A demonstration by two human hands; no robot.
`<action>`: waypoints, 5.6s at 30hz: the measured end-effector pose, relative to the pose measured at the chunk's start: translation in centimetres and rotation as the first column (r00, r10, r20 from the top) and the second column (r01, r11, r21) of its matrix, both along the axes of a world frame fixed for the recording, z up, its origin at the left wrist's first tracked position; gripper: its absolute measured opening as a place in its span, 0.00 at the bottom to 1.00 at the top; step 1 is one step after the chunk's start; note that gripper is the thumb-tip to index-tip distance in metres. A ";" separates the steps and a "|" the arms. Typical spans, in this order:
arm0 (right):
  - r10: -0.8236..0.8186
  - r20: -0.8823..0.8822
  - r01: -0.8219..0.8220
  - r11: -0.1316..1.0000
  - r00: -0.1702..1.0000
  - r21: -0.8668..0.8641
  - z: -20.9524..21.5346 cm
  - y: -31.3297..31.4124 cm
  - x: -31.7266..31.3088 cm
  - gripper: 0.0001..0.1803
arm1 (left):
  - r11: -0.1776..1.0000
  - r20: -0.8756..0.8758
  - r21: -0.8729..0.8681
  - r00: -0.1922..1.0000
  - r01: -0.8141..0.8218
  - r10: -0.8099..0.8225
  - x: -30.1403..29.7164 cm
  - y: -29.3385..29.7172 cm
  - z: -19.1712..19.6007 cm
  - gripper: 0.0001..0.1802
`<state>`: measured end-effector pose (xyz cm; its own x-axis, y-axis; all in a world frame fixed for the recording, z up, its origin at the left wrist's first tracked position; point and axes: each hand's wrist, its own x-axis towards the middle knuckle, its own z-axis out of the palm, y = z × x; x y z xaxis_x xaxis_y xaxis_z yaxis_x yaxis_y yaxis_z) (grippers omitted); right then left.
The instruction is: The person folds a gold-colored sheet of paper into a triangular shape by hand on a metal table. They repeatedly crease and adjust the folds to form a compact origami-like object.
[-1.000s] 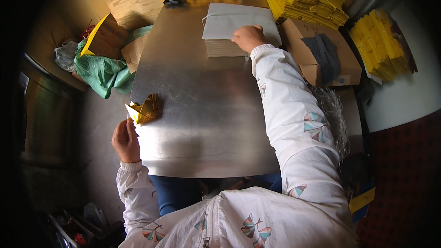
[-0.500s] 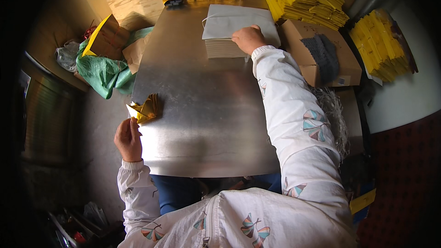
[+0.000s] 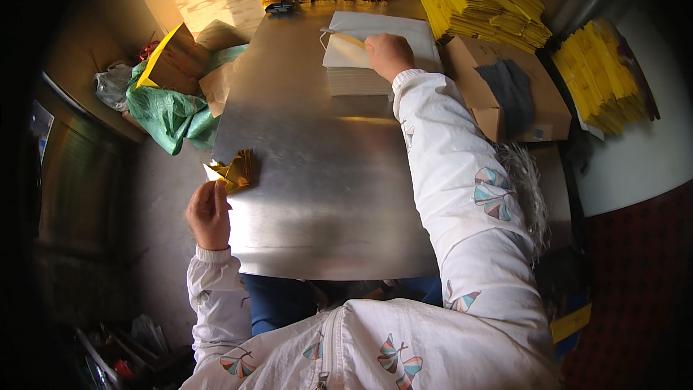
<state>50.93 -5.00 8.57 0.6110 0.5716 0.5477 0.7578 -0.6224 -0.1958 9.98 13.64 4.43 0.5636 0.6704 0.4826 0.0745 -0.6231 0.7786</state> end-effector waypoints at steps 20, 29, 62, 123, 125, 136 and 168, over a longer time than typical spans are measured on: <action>0.519 0.041 -0.490 0.828 0.854 -0.271 -4.7 -11.6 -28.0 0.02 | 0.637 -0.415 0.477 0.794 0.606 -0.445 -0.9 -8.3 -3.0 0.16; 0.310 -0.402 -0.350 0.936 0.862 -0.029 -4.8 -21.8 -30.3 0.11 | 0.609 0.012 -0.538 0.728 0.582 -0.685 -5.3 -11.2 -6.1 0.03; -0.430 -0.434 0.400 0.902 0.792 -0.163 -9.5 -14.4 -25.7 0.19 | 0.995 -0.485 -0.100 0.873 0.005 -0.053 -0.1 -9.8 -5.9 0.09; -0.500 -0.474 0.400 0.865 0.724 -0.301 -9.0 -13.5 -24.6 0.24 | 0.965 -0.526 -0.254 0.846 -0.063 -0.083 0.8 -9.4 -4.6 0.09; -0.488 -0.468 0.398 0.872 0.737 -0.284 -9.0 -13.5 -24.6 0.23 | 0.969 -0.520 -0.237 0.851 -0.067 -0.069 0.7 -9.5 -4.8 0.09; -0.477 -0.402 0.373 0.874 0.781 -0.312 -9.5 -13.9 -24.4 0.23 | 0.893 -0.524 -0.427 0.843 -0.139 -0.120 1.1 -9.6 -4.4 0.09; -0.489 -0.526 0.391 0.872 0.696 -0.294 -9.5 -13.8 -24.0 0.24 | 0.951 -0.530 -0.298 0.844 -0.087 -0.088 0.5 -9.5 -4.7 0.08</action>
